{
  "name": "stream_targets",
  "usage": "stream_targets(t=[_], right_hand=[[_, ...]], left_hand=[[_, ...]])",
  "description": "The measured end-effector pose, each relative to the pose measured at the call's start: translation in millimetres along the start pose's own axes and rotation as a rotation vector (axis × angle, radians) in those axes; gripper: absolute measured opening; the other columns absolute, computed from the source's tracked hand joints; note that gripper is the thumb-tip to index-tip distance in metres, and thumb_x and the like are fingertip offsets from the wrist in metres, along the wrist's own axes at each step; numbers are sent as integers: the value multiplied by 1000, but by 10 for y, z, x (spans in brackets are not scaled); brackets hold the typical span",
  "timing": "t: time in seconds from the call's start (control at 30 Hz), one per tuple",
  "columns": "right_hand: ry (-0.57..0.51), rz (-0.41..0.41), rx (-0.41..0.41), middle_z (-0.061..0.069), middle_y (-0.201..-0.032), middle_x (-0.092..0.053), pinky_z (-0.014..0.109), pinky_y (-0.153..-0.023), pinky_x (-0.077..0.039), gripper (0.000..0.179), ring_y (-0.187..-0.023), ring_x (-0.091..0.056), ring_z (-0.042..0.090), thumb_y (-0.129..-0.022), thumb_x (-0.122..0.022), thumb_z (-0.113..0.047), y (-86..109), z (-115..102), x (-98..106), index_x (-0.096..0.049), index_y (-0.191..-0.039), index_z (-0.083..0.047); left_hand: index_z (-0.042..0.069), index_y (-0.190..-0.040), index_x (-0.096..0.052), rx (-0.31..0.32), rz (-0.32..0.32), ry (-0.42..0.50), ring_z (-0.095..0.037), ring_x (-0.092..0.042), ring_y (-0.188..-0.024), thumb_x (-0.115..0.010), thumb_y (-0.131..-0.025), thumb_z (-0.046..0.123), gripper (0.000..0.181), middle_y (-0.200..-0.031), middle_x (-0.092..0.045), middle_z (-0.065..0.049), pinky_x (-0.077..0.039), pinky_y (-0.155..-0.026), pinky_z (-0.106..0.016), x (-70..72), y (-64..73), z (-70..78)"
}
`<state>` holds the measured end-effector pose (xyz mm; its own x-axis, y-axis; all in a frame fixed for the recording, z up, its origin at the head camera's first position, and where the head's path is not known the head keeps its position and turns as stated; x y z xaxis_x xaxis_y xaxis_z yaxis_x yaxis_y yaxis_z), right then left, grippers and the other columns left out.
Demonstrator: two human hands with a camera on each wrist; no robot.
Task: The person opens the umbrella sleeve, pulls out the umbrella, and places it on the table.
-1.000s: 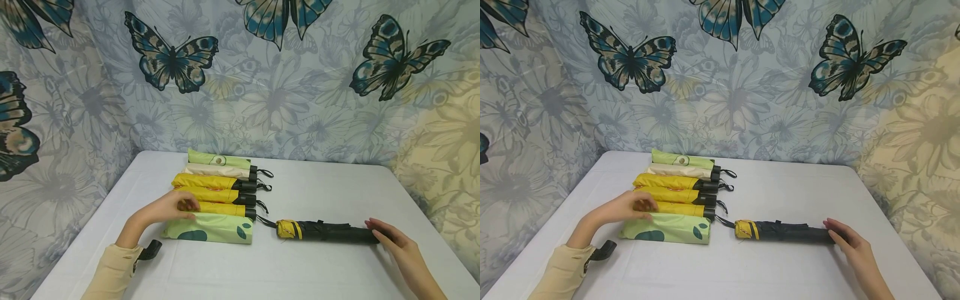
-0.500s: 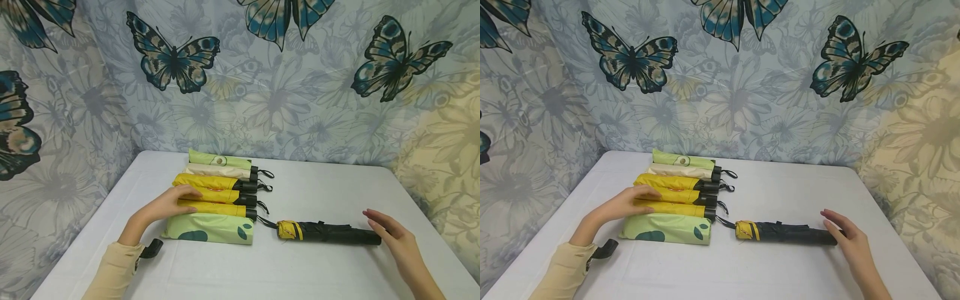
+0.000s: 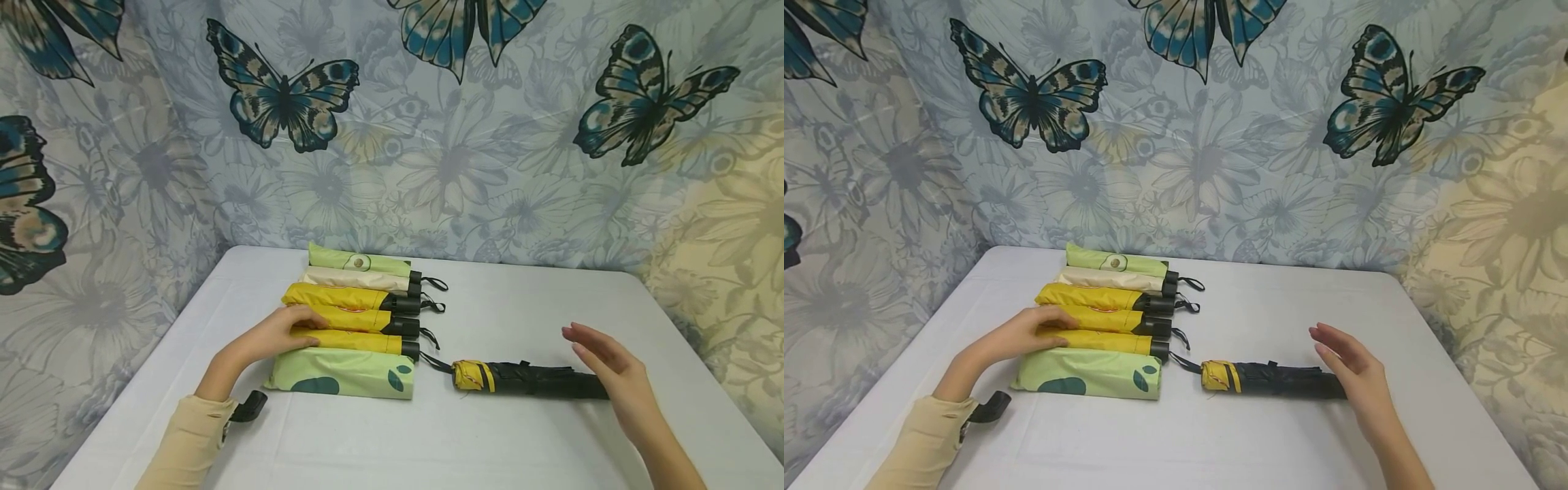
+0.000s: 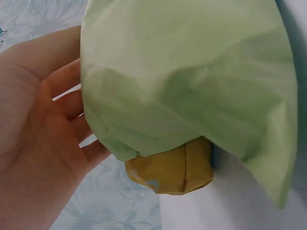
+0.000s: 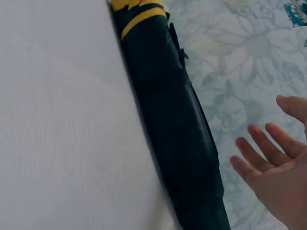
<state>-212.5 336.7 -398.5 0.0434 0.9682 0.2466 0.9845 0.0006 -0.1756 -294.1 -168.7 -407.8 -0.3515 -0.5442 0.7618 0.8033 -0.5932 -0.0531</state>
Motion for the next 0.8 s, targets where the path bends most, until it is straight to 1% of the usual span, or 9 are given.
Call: stream_targets(t=[0.17, 0.27, 0.33, 0.47, 0.63, 0.8], right_hand=[[-138, -84, 5, -9, -130, -63, 11, -97, -48, 45, -115, -62, -1, -103, -48, -9, -60, -33, -206, -40, -146, -3], [-215, -130, -21, -7, -134, -61, 15, -99, -49, 45, -118, -62, 3, -104, -45, -11, -90, -38, -325, -37, -148, -4], [-230, -145, -41, -5, -136, -59, 16, -100, -49, 46, -120, -61, 4, -105, -44, -13, -113, -43, -395, -35, -149, -4], [-191, -154, -82, -7, -134, -60, 15, -99, -49, 49, -120, -60, 1, -104, -47, -20, -159, -46, -535, -35, -148, -3], [-143, -166, -109, -10, -130, -60, 15, -99, -49, 52, -119, -60, 0, -103, -50, -25, -204, -34, -698, -35, -147, -1], [-115, -178, -135, 0, -135, -59, 17, -99, -49, 55, -118, -61, 1, -102, -52, -30, -243, -24, -842, -37, -147, -2]], left_hand=[[10, -119, -67, -17, 8, -31, -23, -64, -106, -71, -90, 20, 31, -117, -68, -7, -55, -90, -30, 3, -3, 5], [9, -118, -67, -21, 7, -35, -25, -64, -106, -71, -89, 19, 31, -117, -68, -8, -55, -90, -32, 4, 3, 7], [8, -118, -67, -18, 3, -33, -25, -64, -107, -72, -89, 18, 31, -117, -67, -8, -55, -91, -32, 3, 6, 6], [8, -118, -67, -14, -1, -38, -25, -63, -107, -72, -88, 18, 32, -117, -67, -8, -55, -92, -33, 4, 10, 7], [9, -117, -67, -9, -1, -48, -25, -63, -108, -73, -87, 17, 32, -117, -67, -7, -54, -92, -34, 0, 10, -4], [11, -117, -67, -17, 2, -58, -24, -63, -108, -74, -87, 18, 31, -116, -67, -6, -54, -92, -34, -2, 7, -20]])
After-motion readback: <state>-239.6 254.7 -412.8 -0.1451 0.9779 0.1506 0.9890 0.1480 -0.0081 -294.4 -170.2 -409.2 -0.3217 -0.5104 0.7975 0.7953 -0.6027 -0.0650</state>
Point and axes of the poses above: each hand's wrist, its own y-axis away from the middle knuckle, its own x-axis out of the back of the hand, z = x × y, the point moved 7 cm from there along -y, towards the middle knuckle
